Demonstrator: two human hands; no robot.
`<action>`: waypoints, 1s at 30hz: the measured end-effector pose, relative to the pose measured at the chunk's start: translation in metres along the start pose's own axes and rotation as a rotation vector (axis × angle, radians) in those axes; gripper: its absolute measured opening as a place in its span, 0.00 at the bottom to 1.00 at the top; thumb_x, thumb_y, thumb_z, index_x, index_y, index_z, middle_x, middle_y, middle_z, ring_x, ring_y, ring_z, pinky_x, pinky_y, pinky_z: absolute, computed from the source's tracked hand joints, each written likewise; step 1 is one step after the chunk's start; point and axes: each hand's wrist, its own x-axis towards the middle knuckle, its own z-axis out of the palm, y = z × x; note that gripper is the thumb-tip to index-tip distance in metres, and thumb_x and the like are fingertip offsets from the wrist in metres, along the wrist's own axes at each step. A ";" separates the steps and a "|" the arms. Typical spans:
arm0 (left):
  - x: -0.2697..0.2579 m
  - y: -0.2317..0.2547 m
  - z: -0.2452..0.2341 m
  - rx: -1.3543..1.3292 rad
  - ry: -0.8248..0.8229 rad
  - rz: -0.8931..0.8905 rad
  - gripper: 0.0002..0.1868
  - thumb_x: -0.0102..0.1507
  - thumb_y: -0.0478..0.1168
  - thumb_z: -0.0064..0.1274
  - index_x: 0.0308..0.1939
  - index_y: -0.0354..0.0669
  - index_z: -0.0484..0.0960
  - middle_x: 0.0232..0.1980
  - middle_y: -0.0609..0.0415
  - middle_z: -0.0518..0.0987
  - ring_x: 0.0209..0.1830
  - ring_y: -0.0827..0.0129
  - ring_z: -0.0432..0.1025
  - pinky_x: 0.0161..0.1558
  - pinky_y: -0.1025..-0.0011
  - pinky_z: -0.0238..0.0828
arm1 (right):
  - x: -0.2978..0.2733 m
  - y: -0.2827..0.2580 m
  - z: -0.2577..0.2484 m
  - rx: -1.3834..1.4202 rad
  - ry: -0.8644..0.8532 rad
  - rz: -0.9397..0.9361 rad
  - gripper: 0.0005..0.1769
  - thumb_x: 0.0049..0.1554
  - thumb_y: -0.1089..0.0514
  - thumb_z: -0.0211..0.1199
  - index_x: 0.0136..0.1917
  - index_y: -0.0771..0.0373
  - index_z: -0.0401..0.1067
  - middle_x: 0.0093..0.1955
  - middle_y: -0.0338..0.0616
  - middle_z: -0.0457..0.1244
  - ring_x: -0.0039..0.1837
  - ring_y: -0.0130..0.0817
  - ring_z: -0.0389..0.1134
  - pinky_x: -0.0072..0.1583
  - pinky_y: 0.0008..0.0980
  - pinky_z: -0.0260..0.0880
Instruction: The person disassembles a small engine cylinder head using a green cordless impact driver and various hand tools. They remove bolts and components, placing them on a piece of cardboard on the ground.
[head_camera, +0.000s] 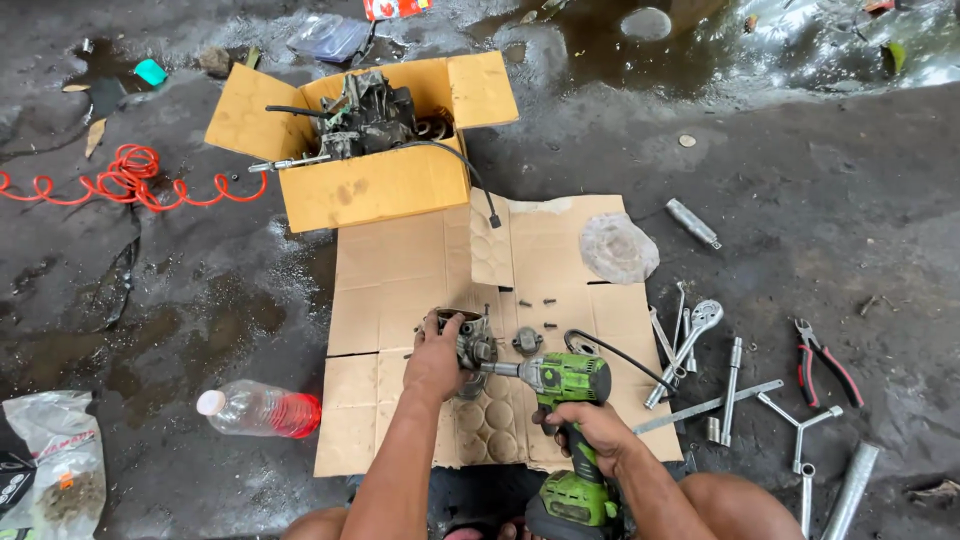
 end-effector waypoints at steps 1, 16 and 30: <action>0.000 0.000 -0.001 -0.001 -0.001 -0.002 0.56 0.58 0.40 0.70 0.80 0.69 0.47 0.86 0.51 0.31 0.83 0.40 0.41 0.75 0.50 0.58 | -0.001 0.001 0.002 -0.002 0.000 0.002 0.16 0.50 0.68 0.61 0.48 0.82 0.80 0.40 0.55 0.69 0.29 0.34 0.59 0.30 0.32 0.59; -0.003 0.005 -0.008 0.001 0.013 -0.004 0.55 0.59 0.39 0.70 0.80 0.67 0.48 0.86 0.49 0.34 0.82 0.39 0.44 0.77 0.52 0.54 | -0.004 0.001 0.009 -0.001 0.047 0.054 0.16 0.57 0.64 0.61 0.50 0.79 0.84 0.29 0.53 0.61 0.30 0.39 0.58 0.33 0.36 0.59; -0.007 0.004 -0.005 -0.019 0.031 0.019 0.55 0.58 0.38 0.71 0.79 0.66 0.50 0.86 0.48 0.34 0.82 0.38 0.44 0.77 0.52 0.54 | 0.006 0.010 0.011 0.234 -0.005 0.115 0.02 0.57 0.62 0.58 0.44 0.63 0.69 0.37 0.44 0.62 0.29 0.29 0.52 0.31 0.34 0.54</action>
